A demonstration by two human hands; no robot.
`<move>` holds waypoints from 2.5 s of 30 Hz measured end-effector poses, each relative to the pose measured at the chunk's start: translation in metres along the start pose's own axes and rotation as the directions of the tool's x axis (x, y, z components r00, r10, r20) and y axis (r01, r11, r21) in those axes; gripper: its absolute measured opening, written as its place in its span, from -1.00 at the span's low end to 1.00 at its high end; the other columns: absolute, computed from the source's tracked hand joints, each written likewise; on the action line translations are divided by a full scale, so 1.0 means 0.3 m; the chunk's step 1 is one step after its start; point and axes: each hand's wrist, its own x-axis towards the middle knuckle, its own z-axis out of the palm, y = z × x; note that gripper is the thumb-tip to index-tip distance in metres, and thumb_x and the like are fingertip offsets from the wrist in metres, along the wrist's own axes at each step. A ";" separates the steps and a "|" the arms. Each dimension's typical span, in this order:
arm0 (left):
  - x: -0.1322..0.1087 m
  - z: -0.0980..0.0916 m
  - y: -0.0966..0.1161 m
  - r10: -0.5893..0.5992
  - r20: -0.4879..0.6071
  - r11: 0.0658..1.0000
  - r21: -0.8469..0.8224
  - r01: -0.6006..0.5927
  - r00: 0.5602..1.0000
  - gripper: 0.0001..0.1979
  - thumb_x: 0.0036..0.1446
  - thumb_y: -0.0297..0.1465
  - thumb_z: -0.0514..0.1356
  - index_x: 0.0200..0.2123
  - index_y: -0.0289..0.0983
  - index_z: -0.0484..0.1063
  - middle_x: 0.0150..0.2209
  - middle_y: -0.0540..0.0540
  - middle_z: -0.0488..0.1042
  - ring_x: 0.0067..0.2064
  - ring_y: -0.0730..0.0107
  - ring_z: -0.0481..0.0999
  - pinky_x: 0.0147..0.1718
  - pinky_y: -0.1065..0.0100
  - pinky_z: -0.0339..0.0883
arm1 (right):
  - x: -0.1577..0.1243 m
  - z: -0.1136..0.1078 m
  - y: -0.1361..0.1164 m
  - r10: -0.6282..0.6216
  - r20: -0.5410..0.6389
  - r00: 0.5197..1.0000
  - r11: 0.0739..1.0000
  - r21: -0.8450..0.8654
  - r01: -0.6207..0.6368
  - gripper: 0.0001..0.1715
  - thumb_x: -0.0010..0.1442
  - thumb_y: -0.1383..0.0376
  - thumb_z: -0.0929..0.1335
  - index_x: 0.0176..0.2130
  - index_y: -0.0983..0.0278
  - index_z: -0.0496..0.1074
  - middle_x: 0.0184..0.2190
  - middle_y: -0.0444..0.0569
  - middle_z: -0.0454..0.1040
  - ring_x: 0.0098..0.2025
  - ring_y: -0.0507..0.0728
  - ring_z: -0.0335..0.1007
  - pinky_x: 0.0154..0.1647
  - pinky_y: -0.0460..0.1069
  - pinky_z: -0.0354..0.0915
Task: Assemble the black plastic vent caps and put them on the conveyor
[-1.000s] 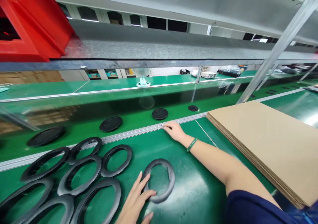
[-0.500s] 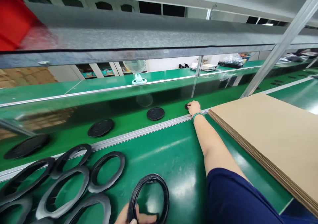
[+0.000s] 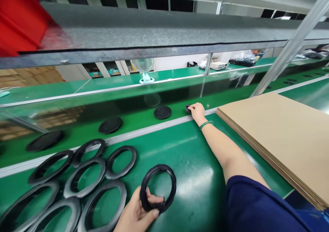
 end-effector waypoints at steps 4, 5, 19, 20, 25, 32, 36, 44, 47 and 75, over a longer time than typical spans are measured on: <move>-0.018 0.005 0.045 0.060 0.018 0.992 0.111 -0.061 0.998 -0.61 0.02 -0.36 0.37 -0.18 -0.20 0.23 -0.11 -0.23 0.63 -0.04 0.08 0.62 0.02 0.06 0.43 | -0.307 -0.082 -0.211 -0.088 0.081 0.993 0.983 0.167 0.074 -0.79 0.28 0.23 0.37 -0.31 0.27 0.58 -0.37 -0.02 0.46 -0.28 0.17 0.37 -0.17 0.05 0.33; -0.020 0.005 0.050 0.070 0.017 0.990 0.123 -0.072 0.997 -0.62 0.03 -0.38 0.35 -0.17 -0.20 0.21 -0.11 -0.22 0.63 -0.04 0.09 0.62 0.02 0.06 0.43 | -0.392 -0.115 -0.267 -0.138 0.116 0.984 0.968 0.226 0.109 -0.80 0.28 0.22 0.38 -0.32 0.25 0.58 -0.39 -0.05 0.45 -0.30 0.15 0.37 -0.20 0.03 0.33; -0.003 0.013 0.069 0.110 -0.086 0.994 0.016 -0.109 0.990 -0.50 -0.11 -0.46 0.42 -0.13 -0.24 0.26 -0.14 -0.05 0.55 -0.04 0.17 0.59 0.01 0.13 0.46 | -0.830 -0.244 -0.478 -0.779 0.140 0.611 0.613 0.375 0.696 -0.71 0.44 0.33 0.23 -0.21 0.35 0.50 -0.37 0.02 0.42 -0.34 0.12 0.33 -0.33 0.01 0.34; -0.002 0.013 0.069 0.108 -0.095 0.994 0.019 -0.106 0.990 -0.50 -0.11 -0.45 0.43 -0.13 -0.24 0.26 -0.14 -0.05 0.55 -0.04 0.17 0.59 0.01 0.13 0.46 | -0.826 -0.246 -0.478 -0.784 0.148 0.603 0.610 0.368 0.702 -0.70 0.45 0.33 0.22 -0.22 0.35 0.50 -0.37 0.03 0.42 -0.34 0.12 0.33 -0.33 0.01 0.34; -0.006 0.019 0.068 0.084 -0.117 0.995 0.068 -0.077 0.990 -0.45 -0.08 -0.45 0.43 -0.05 -0.23 0.26 -0.08 -0.07 0.54 -0.02 0.18 0.58 -0.02 0.17 0.49 | -0.810 -0.259 -0.487 -0.824 0.141 0.548 0.558 0.363 0.746 -0.67 0.46 0.31 0.22 -0.30 0.32 0.46 -0.45 -0.03 0.35 -0.40 0.10 0.26 -0.40 0.00 0.29; -0.017 0.017 0.064 0.039 -0.105 0.995 0.094 -0.029 0.994 -0.42 -0.02 -0.45 0.42 0.01 -0.18 0.21 -0.04 -0.03 0.51 -0.05 0.29 0.58 -0.09 0.33 0.50 | -0.809 -0.244 -0.466 -0.881 0.033 0.473 0.453 0.354 0.819 -0.80 0.40 0.42 0.24 -0.23 0.31 0.43 -0.46 -0.08 0.33 -0.40 0.09 0.23 -0.42 0.00 0.28; -0.017 0.018 0.067 0.032 -0.106 0.993 0.117 -0.019 0.994 -0.46 -0.01 -0.45 0.41 -0.02 -0.18 0.22 -0.08 -0.01 0.52 -0.07 0.32 0.58 -0.09 0.34 0.48 | -0.814 -0.240 -0.467 -0.868 0.109 0.485 0.491 0.333 0.805 -0.70 0.41 0.44 0.20 -0.33 0.29 0.41 -0.47 -0.07 0.28 -0.41 0.09 0.21 -0.43 0.00 0.25; -0.013 0.028 0.079 0.063 -0.116 0.990 0.136 -0.047 0.991 -0.46 0.00 -0.45 0.42 -0.02 -0.20 0.23 -0.09 -0.02 0.51 -0.11 0.36 0.58 -0.15 0.39 0.49 | -0.818 -0.233 -0.471 -0.870 0.145 0.471 0.492 0.312 0.812 -0.68 0.42 0.42 0.20 -0.33 0.34 0.44 -0.46 -0.05 0.27 -0.40 0.10 0.20 -0.42 0.00 0.21; -0.013 0.027 0.077 0.050 -0.116 0.991 0.129 -0.035 0.992 -0.43 -0.01 -0.45 0.42 0.01 -0.18 0.22 -0.04 -0.04 0.50 -0.08 0.35 0.57 -0.14 0.38 0.50 | -0.820 -0.226 -0.471 -0.834 0.224 0.504 0.552 0.348 0.758 -0.65 0.45 0.35 0.18 -0.29 0.34 0.46 -0.43 -0.03 0.30 -0.39 0.10 0.22 -0.39 0.00 0.22; -0.022 0.020 0.069 0.031 -0.144 0.965 0.262 0.008 0.989 -0.35 -0.04 -0.41 0.44 0.06 -0.17 0.20 -0.07 -0.06 0.50 -0.11 0.28 0.58 -0.24 0.36 0.51 | -0.803 -0.266 -0.483 -0.788 0.425 0.446 0.606 0.408 0.682 -0.68 0.46 0.31 0.19 -0.22 0.39 0.46 -0.33 0.04 0.36 -0.29 0.15 0.30 -0.29 0.02 0.25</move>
